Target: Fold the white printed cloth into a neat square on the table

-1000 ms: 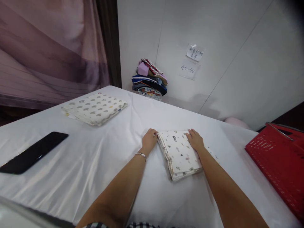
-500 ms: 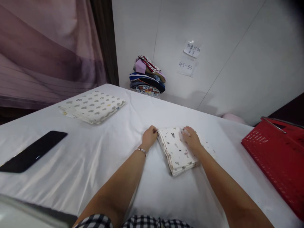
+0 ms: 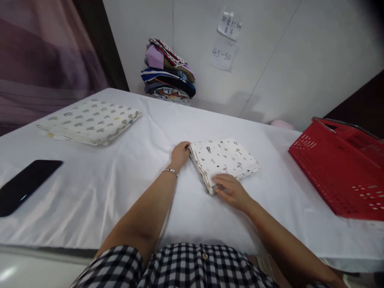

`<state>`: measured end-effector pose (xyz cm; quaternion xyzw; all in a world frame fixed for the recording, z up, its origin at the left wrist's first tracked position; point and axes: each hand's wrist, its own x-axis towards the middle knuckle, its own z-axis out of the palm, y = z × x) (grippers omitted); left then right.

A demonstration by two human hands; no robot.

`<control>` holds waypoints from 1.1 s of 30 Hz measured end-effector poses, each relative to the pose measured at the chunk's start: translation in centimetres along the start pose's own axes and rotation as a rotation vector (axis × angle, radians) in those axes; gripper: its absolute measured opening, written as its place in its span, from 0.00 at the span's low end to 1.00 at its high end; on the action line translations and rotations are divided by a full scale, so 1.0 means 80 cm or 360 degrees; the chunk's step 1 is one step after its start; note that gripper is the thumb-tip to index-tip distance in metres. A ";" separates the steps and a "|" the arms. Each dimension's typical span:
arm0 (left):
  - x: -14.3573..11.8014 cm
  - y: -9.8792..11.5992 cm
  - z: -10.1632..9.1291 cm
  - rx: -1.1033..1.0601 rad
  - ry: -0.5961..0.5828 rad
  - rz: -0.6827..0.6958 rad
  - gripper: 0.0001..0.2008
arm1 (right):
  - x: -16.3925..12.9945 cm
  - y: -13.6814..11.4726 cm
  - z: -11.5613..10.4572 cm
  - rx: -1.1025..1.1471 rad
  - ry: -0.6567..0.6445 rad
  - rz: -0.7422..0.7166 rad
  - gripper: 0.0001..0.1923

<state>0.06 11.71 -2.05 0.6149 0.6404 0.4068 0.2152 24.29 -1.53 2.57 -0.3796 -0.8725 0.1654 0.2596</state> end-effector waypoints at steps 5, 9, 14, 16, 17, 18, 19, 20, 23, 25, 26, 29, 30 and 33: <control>0.002 -0.006 0.004 -0.0060 0.0010 0.0049 0.16 | 0.009 -0.016 0.005 -0.0150 -0.0077 0.0070 0.16; 0.004 -0.009 0.007 -0.0095 0.0031 0.0063 0.15 | 0.017 -0.025 0.009 -0.0263 -0.0170 0.0138 0.14; 0.004 -0.007 0.007 -0.0106 0.0034 0.0039 0.15 | 0.022 -0.031 0.014 -0.0354 -0.0205 0.0146 0.09; 0.003 -0.006 0.006 -0.0114 0.0032 0.0029 0.16 | 0.023 -0.030 0.017 -0.0382 -0.0189 0.0131 0.08; 0.003 -0.006 0.005 -0.0119 0.0031 0.0026 0.16 | 0.023 -0.029 0.018 -0.0397 -0.0173 0.0122 0.08; 0.003 -0.006 0.005 -0.0127 0.0030 0.0025 0.16 | 0.022 -0.027 0.020 -0.0413 -0.0151 0.0102 0.08; 0.003 -0.006 0.005 -0.0139 0.0031 0.0027 0.16 | 0.021 -0.024 0.020 -0.0429 -0.0126 0.0066 0.09; 0.003 -0.006 0.005 -0.0153 0.0031 0.0029 0.16 | 0.020 -0.021 0.021 -0.0443 -0.0097 0.0022 0.10; 0.003 -0.006 0.004 -0.0197 0.0039 0.0028 0.16 | 0.013 -0.012 0.016 -0.0451 0.0012 -0.0089 0.14; 0.003 -0.007 0.004 -0.0224 0.0039 0.0004 0.17 | 0.007 -0.008 0.011 -0.0434 0.0084 -0.0126 0.14; 0.003 -0.006 0.004 -0.0238 0.0037 -0.0009 0.17 | 0.004 -0.006 0.009 -0.0422 0.0105 -0.0149 0.14; 0.002 -0.004 0.003 -0.0270 0.0034 -0.0038 0.18 | -0.002 -0.005 0.008 -0.0376 0.0070 -0.0238 0.14; 0.002 -0.004 0.003 -0.0272 0.0036 -0.0049 0.18 | -0.003 -0.005 0.010 -0.0360 0.0053 -0.0254 0.14; 0.001 -0.002 0.001 -0.0276 0.0040 -0.0074 0.17 | -0.003 -0.007 0.015 -0.0316 0.0055 -0.0256 0.13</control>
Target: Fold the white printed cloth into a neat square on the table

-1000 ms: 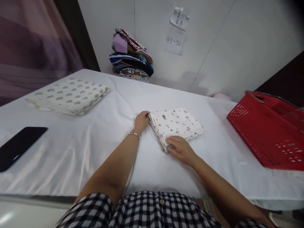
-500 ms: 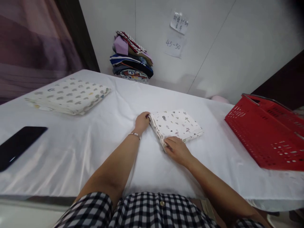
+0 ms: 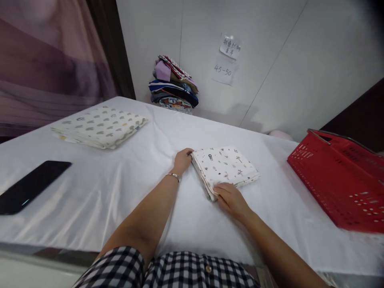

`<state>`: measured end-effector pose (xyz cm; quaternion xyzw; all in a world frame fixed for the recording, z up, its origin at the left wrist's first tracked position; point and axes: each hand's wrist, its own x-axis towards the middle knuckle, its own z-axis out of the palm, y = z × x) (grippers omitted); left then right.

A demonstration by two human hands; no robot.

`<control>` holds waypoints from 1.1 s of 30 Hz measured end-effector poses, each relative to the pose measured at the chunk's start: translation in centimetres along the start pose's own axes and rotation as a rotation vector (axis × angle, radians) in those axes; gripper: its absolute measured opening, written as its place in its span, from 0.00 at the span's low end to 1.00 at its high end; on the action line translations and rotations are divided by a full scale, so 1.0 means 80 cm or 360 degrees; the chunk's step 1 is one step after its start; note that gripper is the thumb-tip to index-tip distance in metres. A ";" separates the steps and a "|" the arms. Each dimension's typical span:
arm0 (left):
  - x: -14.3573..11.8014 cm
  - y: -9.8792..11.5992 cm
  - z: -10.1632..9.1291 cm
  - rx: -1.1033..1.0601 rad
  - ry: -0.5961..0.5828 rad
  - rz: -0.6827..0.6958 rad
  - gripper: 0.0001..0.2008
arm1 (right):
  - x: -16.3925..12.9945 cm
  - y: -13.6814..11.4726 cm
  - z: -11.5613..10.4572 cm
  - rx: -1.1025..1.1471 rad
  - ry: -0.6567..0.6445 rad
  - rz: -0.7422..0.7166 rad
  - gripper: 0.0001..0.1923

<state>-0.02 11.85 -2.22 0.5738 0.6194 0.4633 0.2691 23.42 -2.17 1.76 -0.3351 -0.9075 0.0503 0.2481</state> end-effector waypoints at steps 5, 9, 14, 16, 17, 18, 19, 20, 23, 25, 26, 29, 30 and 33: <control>0.002 -0.003 0.000 0.0022 -0.0012 0.0024 0.15 | -0.002 0.004 -0.003 0.0273 0.0035 0.0100 0.14; 0.005 -0.005 0.002 0.0046 -0.0011 0.0044 0.16 | -0.012 0.016 -0.015 0.0450 0.0302 0.0221 0.15; 0.005 -0.003 0.003 0.0056 -0.0016 0.0006 0.16 | -0.022 0.019 -0.021 0.0314 0.0294 0.0210 0.14; 0.005 -0.003 0.003 0.0075 -0.0014 0.0011 0.16 | -0.018 0.014 -0.018 0.0244 0.0204 0.0147 0.15; 0.005 -0.003 0.002 0.0081 -0.0013 0.0017 0.15 | -0.014 0.012 -0.016 0.0207 0.0164 0.0117 0.16; 0.005 -0.004 0.002 0.0083 -0.0014 0.0021 0.15 | -0.010 0.010 -0.014 0.0174 0.0129 0.0087 0.16; 0.005 -0.005 0.003 0.0084 -0.0015 0.0021 0.15 | -0.005 0.009 -0.012 0.0146 0.0092 0.0059 0.15; 0.005 -0.006 0.003 0.0083 -0.0014 0.0020 0.15 | 0.000 0.008 -0.010 0.0121 0.0049 0.0036 0.14; 0.006 -0.008 0.004 0.0062 -0.0015 0.0035 0.15 | 0.012 0.008 -0.009 0.0055 -0.0109 0.0003 0.12; 0.007 -0.009 0.004 0.0054 -0.0015 0.0042 0.15 | 0.016 0.008 -0.012 0.0021 -0.0205 -0.0004 0.13; 0.007 -0.008 0.004 0.0057 -0.0018 0.0041 0.15 | 0.017 0.008 -0.014 0.0013 -0.0246 -0.0008 0.13; 0.007 -0.007 0.004 0.0086 -0.0025 0.0025 0.15 | 0.017 0.008 -0.017 -0.0005 -0.0329 -0.0012 0.14; 0.007 -0.007 0.004 0.0098 -0.0028 0.0019 0.15 | 0.018 0.007 -0.016 -0.0022 -0.0342 -0.0008 0.13; 0.007 -0.005 0.003 0.0111 -0.0037 0.0010 0.15 | 0.021 0.005 -0.011 -0.0112 -0.0329 0.0020 0.12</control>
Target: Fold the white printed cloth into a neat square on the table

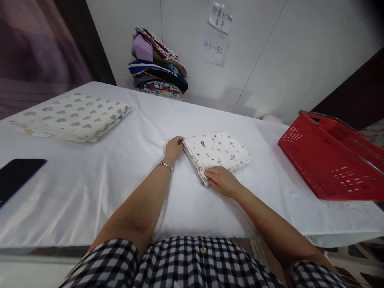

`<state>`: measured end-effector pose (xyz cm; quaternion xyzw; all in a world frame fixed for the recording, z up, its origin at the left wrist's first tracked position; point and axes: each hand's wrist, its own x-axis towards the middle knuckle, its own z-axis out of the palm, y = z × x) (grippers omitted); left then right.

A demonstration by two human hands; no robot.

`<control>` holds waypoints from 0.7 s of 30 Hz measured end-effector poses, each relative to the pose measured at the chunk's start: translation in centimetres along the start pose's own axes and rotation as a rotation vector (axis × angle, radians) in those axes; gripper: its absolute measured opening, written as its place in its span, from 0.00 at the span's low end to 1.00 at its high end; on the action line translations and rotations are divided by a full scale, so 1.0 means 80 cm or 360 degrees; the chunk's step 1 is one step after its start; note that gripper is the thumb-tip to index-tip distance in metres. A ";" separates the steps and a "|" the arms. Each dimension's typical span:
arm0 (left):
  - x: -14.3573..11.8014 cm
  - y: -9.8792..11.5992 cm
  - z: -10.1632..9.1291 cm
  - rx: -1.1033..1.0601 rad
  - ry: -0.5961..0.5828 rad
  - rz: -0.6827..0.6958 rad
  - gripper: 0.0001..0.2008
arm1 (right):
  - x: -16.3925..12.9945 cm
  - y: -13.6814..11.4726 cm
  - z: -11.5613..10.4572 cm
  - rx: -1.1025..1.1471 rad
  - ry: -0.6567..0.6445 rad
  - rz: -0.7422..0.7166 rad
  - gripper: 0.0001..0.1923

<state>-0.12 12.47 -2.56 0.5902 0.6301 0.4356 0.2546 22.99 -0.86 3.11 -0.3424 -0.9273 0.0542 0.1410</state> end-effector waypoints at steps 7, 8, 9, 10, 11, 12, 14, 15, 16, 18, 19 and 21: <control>0.001 -0.005 0.003 -0.0065 0.0001 0.0002 0.15 | -0.005 0.006 -0.026 0.0066 0.0301 0.0055 0.11; 0.002 -0.005 0.003 -0.0069 0.0002 0.0005 0.15 | -0.008 0.007 -0.028 0.0057 0.0292 0.0040 0.11; 0.002 -0.005 0.003 -0.0068 0.0003 0.0009 0.15 | -0.010 0.008 -0.028 0.0046 0.0259 0.0008 0.11; 0.002 -0.005 0.003 -0.0063 0.0004 0.0015 0.15 | -0.012 0.008 -0.025 0.0036 0.0215 -0.0030 0.11; 0.001 -0.005 0.003 -0.0056 0.0004 0.0018 0.15 | -0.014 0.008 -0.021 0.0031 0.0179 -0.0065 0.11; 0.001 -0.004 0.002 -0.0050 0.0003 0.0017 0.15 | -0.015 0.009 -0.015 0.0030 0.0160 -0.0085 0.11; 0.000 -0.002 0.001 -0.0044 0.0001 -0.0002 0.15 | -0.016 0.008 -0.003 0.0042 0.0192 -0.0061 0.11; 0.000 -0.001 0.001 -0.0043 0.0001 -0.0009 0.15 | -0.015 0.007 0.002 0.0049 0.0234 -0.0023 0.11; 0.000 0.000 0.000 -0.0044 0.0002 -0.0013 0.15 | -0.014 0.006 0.007 0.0053 0.0277 0.0022 0.11; -0.001 0.000 0.001 -0.0045 -0.0001 -0.0009 0.15 | -0.012 0.003 0.012 0.0044 0.0313 0.0076 0.12; 0.000 0.000 0.001 -0.0045 -0.0001 -0.0005 0.15 | -0.011 0.001 0.012 0.0029 0.0298 0.0079 0.11; 0.000 -0.001 0.002 -0.0047 -0.0005 -0.0009 0.15 | -0.010 -0.005 0.012 -0.0006 0.0236 0.0073 0.11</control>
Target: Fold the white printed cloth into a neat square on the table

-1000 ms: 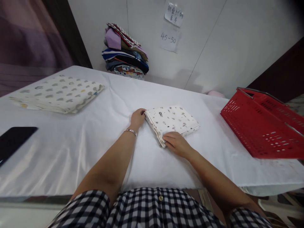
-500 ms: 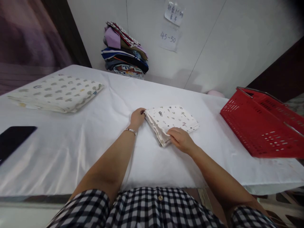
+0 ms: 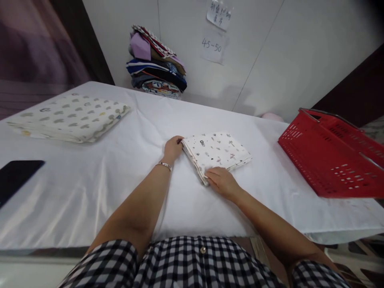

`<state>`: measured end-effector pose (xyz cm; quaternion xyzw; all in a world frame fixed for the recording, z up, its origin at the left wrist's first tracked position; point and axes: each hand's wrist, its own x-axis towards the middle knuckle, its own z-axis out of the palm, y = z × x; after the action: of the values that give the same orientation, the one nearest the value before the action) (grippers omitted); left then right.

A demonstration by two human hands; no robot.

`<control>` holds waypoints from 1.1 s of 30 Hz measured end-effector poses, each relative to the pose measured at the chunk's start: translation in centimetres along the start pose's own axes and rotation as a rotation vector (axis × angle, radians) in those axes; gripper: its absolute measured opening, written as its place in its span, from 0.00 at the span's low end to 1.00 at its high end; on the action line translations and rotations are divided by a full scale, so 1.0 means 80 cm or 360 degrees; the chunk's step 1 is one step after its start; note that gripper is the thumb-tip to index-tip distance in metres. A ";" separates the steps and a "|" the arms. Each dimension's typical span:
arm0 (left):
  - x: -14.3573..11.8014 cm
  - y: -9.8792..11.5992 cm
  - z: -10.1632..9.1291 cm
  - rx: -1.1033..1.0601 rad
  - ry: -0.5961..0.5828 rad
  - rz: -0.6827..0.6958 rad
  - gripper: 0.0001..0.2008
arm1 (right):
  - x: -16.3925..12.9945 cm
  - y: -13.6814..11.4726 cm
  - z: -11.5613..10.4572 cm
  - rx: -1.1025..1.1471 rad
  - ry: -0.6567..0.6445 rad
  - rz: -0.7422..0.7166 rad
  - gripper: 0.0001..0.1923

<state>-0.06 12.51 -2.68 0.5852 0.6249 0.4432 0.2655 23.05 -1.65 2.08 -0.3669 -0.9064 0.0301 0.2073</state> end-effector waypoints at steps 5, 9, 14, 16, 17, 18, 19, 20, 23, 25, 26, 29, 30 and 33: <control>-0.001 0.003 -0.001 0.0019 0.0003 -0.0018 0.15 | 0.001 -0.014 -0.003 -0.0045 -0.0098 0.0069 0.09; -0.003 0.004 -0.003 0.0008 0.0008 -0.0019 0.15 | 0.003 -0.022 0.000 -0.0088 -0.0098 0.0145 0.06; -0.002 0.003 -0.002 0.0008 0.0009 -0.0014 0.15 | 0.009 -0.022 -0.007 0.0066 -0.0061 0.0275 0.08; -0.001 0.002 -0.001 0.0003 0.0008 -0.0017 0.15 | 0.011 -0.018 -0.019 0.0170 -0.0073 0.0298 0.10; -0.001 0.002 -0.001 -0.0001 0.0004 -0.0021 0.16 | 0.011 -0.016 -0.026 0.0195 -0.0067 0.0283 0.11; -0.001 0.001 -0.001 -0.0002 0.0000 -0.0023 0.16 | 0.011 -0.014 -0.031 0.0191 -0.0063 0.0245 0.10; -0.001 0.001 -0.001 0.0002 -0.0003 -0.0027 0.16 | 0.010 -0.012 -0.035 0.0157 -0.0067 0.0187 0.09; -0.001 0.001 -0.001 0.0010 -0.0005 -0.0029 0.16 | 0.009 -0.011 -0.037 0.0103 -0.0088 0.0112 0.09; -0.001 0.000 -0.001 0.0014 0.0004 -0.0026 0.16 | 0.003 -0.008 -0.030 -0.0076 -0.0213 -0.0085 0.09; 0.000 0.000 0.000 -0.0004 0.0007 -0.0013 0.16 | -0.001 -0.008 -0.022 -0.0137 -0.0257 -0.0139 0.09; 0.000 -0.001 0.000 -0.0011 0.0006 -0.0010 0.16 | -0.002 -0.008 -0.019 -0.0143 -0.0269 -0.0153 0.09; 0.000 -0.002 0.000 0.0000 0.0006 -0.0012 0.15 | -0.006 -0.007 -0.015 -0.0111 -0.0298 -0.0188 0.07; 0.000 -0.002 0.001 0.0008 0.0010 -0.0012 0.15 | -0.006 -0.007 -0.015 -0.0103 -0.0304 -0.0189 0.08; 0.000 -0.004 0.001 0.0011 0.0021 0.0002 0.16 | -0.008 -0.006 -0.010 -0.0130 -0.0260 -0.0164 0.09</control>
<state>-0.12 12.57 -2.96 0.5836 0.6279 0.4450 0.2591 23.48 -2.51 2.71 -0.3242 -0.9384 0.0122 0.1188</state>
